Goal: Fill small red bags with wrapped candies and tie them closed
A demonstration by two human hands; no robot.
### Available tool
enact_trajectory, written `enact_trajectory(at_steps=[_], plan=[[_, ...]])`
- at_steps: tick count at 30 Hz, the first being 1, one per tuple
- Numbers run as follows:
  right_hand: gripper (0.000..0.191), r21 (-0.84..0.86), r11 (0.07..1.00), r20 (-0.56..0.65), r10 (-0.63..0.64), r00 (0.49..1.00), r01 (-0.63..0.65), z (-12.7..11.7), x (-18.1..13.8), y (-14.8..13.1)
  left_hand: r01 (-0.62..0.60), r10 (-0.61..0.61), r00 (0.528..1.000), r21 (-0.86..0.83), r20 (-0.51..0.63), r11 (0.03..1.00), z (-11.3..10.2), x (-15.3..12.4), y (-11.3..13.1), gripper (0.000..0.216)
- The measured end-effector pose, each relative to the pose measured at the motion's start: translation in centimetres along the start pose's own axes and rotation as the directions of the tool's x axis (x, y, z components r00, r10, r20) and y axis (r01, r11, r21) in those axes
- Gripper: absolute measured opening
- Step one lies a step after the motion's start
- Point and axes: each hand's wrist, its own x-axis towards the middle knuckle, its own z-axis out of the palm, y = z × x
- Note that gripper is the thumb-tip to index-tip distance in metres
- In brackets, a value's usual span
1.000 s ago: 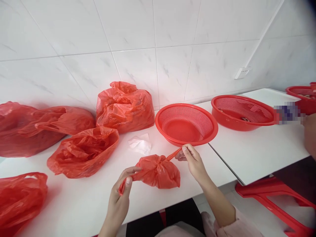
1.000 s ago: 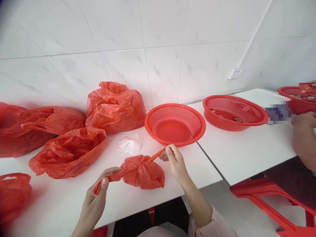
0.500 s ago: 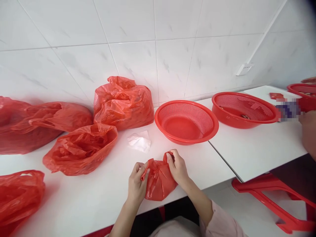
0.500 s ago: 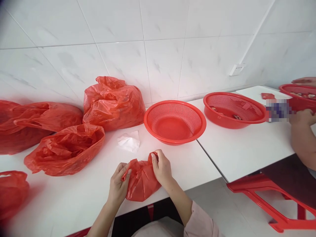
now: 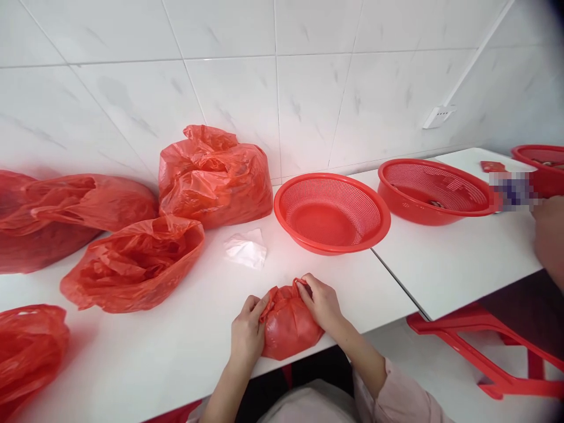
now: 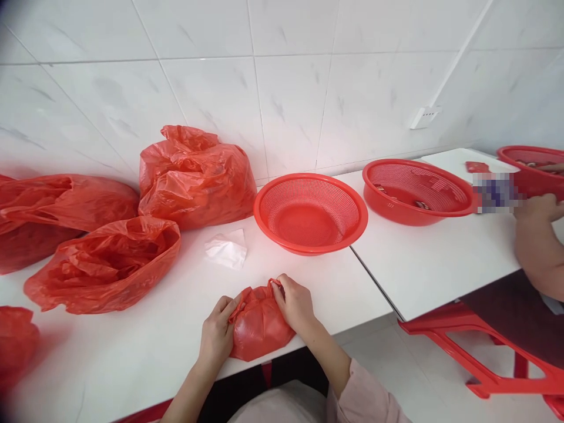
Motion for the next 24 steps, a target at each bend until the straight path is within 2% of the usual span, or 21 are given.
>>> enact_trajectory(at_steps=[4,7,10,12,13,15,16,18,19,20,22,24], plan=[[0.029,-0.005,1.0,0.017,0.02,1.0,-0.02,0.3,0.2,0.1,0.032,-0.031,0.999,-0.009,0.043,0.999,0.3,0.2,-0.2,0.068],[0.029,0.037,0.998,0.016,0.044,0.999,-0.044,0.5,0.3,0.2,0.067,-0.064,0.997,-0.045,0.051,0.997,0.7,0.4,-0.2,0.066],[0.03,0.137,0.987,0.028,0.077,0.997,-0.08,-0.1,0.4,0.1,0.097,-0.089,0.994,-0.131,0.062,0.987,0.2,0.5,0.2,0.048],[0.032,0.218,0.97,0.054,0.094,0.994,-0.104,-1.1,0.3,-0.1,0.118,-0.106,0.992,-0.213,0.065,0.97,-1.1,0.4,0.9,0.032],[0.032,0.274,0.955,0.074,0.099,0.992,-0.116,-1.8,0.3,-0.3,0.126,-0.114,0.992,-0.247,0.062,0.961,-1.9,0.3,1.3,0.032],[0.03,0.495,0.85,0.157,0.113,0.981,-0.177,-3.1,0.2,-0.9,0.154,-0.142,0.988,-0.334,0.062,0.93,-3.8,0.0,2.0,0.039],[0.028,0.635,0.737,0.214,0.117,0.97,-0.229,-3.7,0.2,-1.2,0.174,-0.16,0.985,-0.389,0.069,0.905,-4.8,-0.1,2.3,0.041],[0.023,0.842,0.415,0.316,0.138,0.939,-0.344,-4.5,0.4,-1.7,0.222,-0.198,0.975,-0.485,0.102,0.846,-6.3,-0.5,2.6,0.043],[0.025,0.884,0.279,0.343,0.158,0.926,-0.375,-4.8,0.6,-1.9,0.251,-0.219,0.968,-0.507,0.122,0.825,-7.0,-0.7,2.6,0.044],[0.029,0.9,0.207,0.349,0.187,0.918,-0.385,-4.9,0.7,-1.9,0.281,-0.243,0.96,-0.504,0.14,0.817,-7.5,-1.0,2.5,0.044],[0.037,0.91,0.175,0.329,0.246,0.912,-0.376,-4.8,1.1,-1.5,0.332,-0.288,0.943,-0.45,0.166,0.829,-8.2,-1.8,2.1,0.044],[0.04,0.907,0.213,0.304,0.267,0.914,-0.364,-4.7,1.3,-1.0,0.377,-0.323,0.926,-0.42,0.196,0.826,-8.8,-2.8,1.5,0.043]])
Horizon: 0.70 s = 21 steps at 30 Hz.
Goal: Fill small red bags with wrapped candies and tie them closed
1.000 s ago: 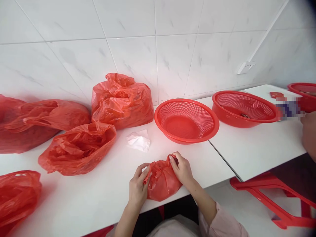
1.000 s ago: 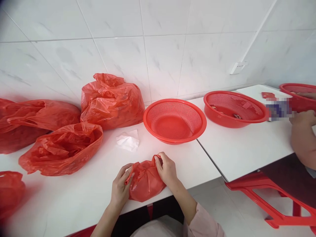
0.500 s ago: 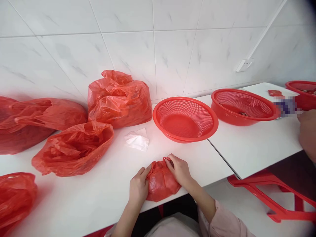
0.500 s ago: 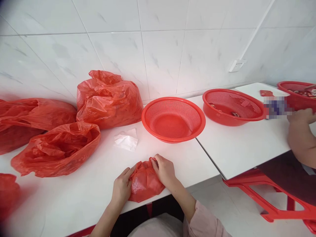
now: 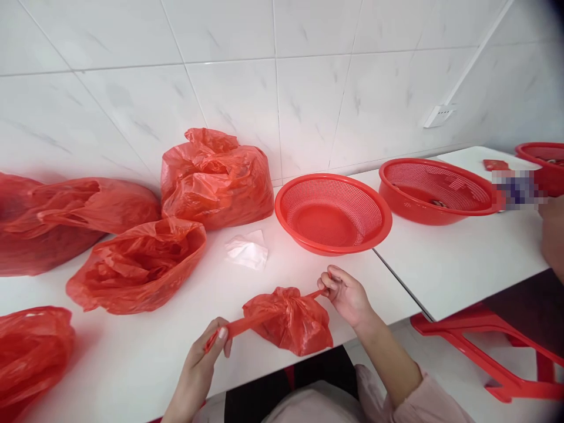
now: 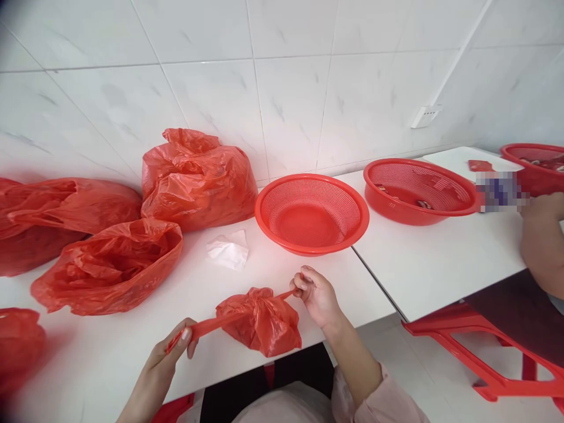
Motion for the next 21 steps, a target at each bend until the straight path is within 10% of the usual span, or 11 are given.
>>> enact_trajectory(at_steps=[8,15,21], plan=[[0.025,-0.347,0.92,0.234,-0.102,0.967,0.181,3.1,-0.7,-2.9,-0.081,0.181,0.973,-0.52,0.144,0.85,0.7,1.3,2.1,0.047],[0.016,-0.643,0.383,0.655,-0.173,0.736,0.663,9.5,-0.3,-5.3,-0.11,0.178,0.935,-0.226,0.307,0.968,6.0,4.3,5.8,0.034],[0.018,-0.733,0.384,0.55,-0.15,0.821,0.562,8.8,1.1,-2.7,-0.081,0.163,0.95,-0.292,0.266,0.953,6.3,4.7,5.8,0.04]])
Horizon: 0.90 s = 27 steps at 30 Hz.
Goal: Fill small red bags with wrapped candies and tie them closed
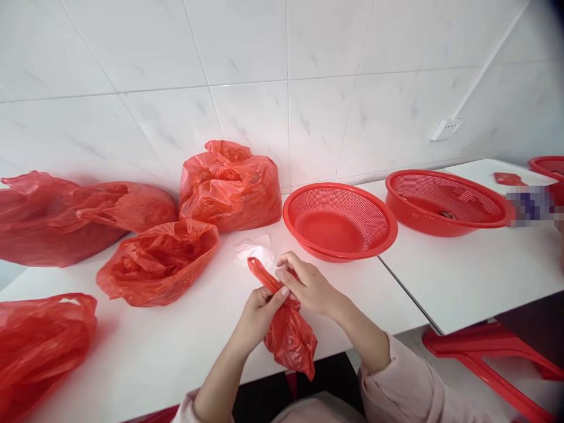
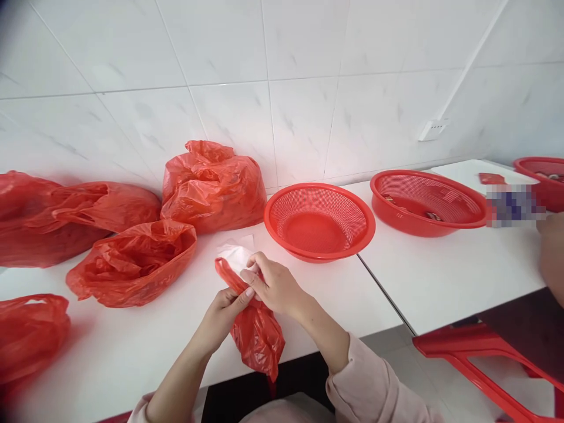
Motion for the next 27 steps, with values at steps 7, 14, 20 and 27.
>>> enact_trajectory(at_steps=[7,14,20,27], plan=[[0.014,0.11,0.983,-0.278,0.169,0.945,-0.144,-0.5,-2.0,0.0,-0.028,0.025,0.997,-0.042,-0.068,0.999,-0.5,-0.1,-0.4,0.037],[0.004,0.112,0.949,-0.071,0.305,0.95,-0.296,0.8,-6.3,-0.3,-0.05,0.05,0.999,0.065,-0.001,0.997,-1.4,-0.8,0.1,0.018],[0.02,-0.045,0.991,-0.231,0.11,0.967,-0.123,0.8,-5.7,0.4,-0.096,0.086,0.992,0.115,0.087,0.989,-1.2,-1.0,0.3,0.014],[0.031,0.174,0.975,-0.045,0.149,0.988,-0.139,1.8,-5.3,1.1,-0.179,0.172,0.981,0.069,0.087,0.982,-0.9,-0.9,0.3,0.019]])
